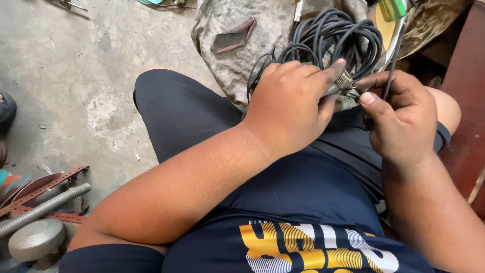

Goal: Securing fasteners on a mechanical component using a screwdriver and manual manipulation of parts.

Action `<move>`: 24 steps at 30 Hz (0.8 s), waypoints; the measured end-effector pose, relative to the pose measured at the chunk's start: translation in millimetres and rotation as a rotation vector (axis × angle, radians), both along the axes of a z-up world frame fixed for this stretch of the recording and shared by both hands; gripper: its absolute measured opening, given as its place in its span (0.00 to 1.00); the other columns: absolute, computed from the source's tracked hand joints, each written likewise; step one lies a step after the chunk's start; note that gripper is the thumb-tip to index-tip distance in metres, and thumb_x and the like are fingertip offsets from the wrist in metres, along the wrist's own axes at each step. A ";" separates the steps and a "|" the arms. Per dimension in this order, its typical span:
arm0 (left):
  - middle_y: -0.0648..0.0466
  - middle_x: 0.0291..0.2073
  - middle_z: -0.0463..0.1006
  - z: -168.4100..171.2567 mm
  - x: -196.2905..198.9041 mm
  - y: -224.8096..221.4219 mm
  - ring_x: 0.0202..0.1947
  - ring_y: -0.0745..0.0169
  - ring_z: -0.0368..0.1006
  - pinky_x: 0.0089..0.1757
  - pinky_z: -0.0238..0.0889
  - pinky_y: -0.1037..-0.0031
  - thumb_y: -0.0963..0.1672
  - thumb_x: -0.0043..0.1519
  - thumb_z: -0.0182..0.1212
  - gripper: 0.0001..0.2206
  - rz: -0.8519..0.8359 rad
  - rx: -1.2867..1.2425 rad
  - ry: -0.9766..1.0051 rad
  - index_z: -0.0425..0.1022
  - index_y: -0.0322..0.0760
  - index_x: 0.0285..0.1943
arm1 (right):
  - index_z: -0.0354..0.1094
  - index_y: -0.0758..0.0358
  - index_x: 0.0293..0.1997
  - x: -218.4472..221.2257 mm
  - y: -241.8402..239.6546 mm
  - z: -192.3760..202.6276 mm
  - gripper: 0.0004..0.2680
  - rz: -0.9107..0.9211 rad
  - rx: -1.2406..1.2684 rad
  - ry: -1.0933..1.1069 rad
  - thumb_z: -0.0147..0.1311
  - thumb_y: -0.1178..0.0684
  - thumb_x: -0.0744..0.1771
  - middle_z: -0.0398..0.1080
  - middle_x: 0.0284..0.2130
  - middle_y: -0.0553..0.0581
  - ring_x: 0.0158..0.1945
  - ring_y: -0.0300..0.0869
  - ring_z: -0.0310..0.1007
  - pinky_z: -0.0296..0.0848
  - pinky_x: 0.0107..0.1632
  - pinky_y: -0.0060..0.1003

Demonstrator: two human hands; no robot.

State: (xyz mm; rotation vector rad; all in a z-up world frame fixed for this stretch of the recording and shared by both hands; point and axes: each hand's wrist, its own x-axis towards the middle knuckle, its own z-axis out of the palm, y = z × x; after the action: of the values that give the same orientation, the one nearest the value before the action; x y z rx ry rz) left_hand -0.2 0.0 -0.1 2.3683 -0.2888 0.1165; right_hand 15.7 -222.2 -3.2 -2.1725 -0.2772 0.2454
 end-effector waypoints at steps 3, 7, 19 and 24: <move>0.60 0.34 0.82 0.5 -0.4 -0.3 0.42 0.52 0.76 0.43 0.63 0.59 0.46 0.59 0.64 0.21 0.001 0.010 -0.007 0.76 0.43 0.62 | 0.73 0.69 0.54 -3.2 9.4 6.5 0.12 -0.015 -0.041 0.020 0.57 0.48 0.72 0.70 0.38 0.55 0.41 0.39 0.67 0.66 0.48 0.33; 0.60 0.34 0.82 -0.1 -0.7 -0.2 0.41 0.52 0.75 0.44 0.63 0.59 0.47 0.59 0.63 0.20 0.012 0.013 -0.019 0.77 0.43 0.62 | 0.75 0.66 0.52 -6.1 22.7 12.1 0.06 -0.061 -0.150 -0.036 0.64 0.55 0.73 0.74 0.39 0.55 0.40 0.39 0.70 0.68 0.44 0.32; 0.60 0.33 0.81 -1.2 -4.2 2.0 0.39 0.52 0.74 0.43 0.63 0.60 0.47 0.60 0.68 0.21 -0.007 0.039 -0.065 0.76 0.43 0.62 | 0.70 0.63 0.43 -5.6 20.4 -3.8 0.02 -0.096 -0.131 -0.031 0.56 0.59 0.72 0.68 0.33 0.51 0.36 0.39 0.64 0.64 0.43 0.36; 0.60 0.33 0.81 -1.4 -3.0 4.1 0.38 0.52 0.74 0.43 0.64 0.59 0.47 0.60 0.68 0.21 -0.014 0.024 -0.075 0.76 0.43 0.63 | 0.69 0.61 0.43 -2.2 28.3 -15.2 0.01 -0.170 -0.095 0.046 0.55 0.61 0.71 0.68 0.32 0.49 0.35 0.36 0.64 0.66 0.41 0.33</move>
State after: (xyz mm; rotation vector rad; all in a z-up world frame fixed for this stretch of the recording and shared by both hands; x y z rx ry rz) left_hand -3.1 4.2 -1.6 2.3887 -0.3438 0.1961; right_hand 13.5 -193.9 -18.4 -2.2658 -0.0552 0.2151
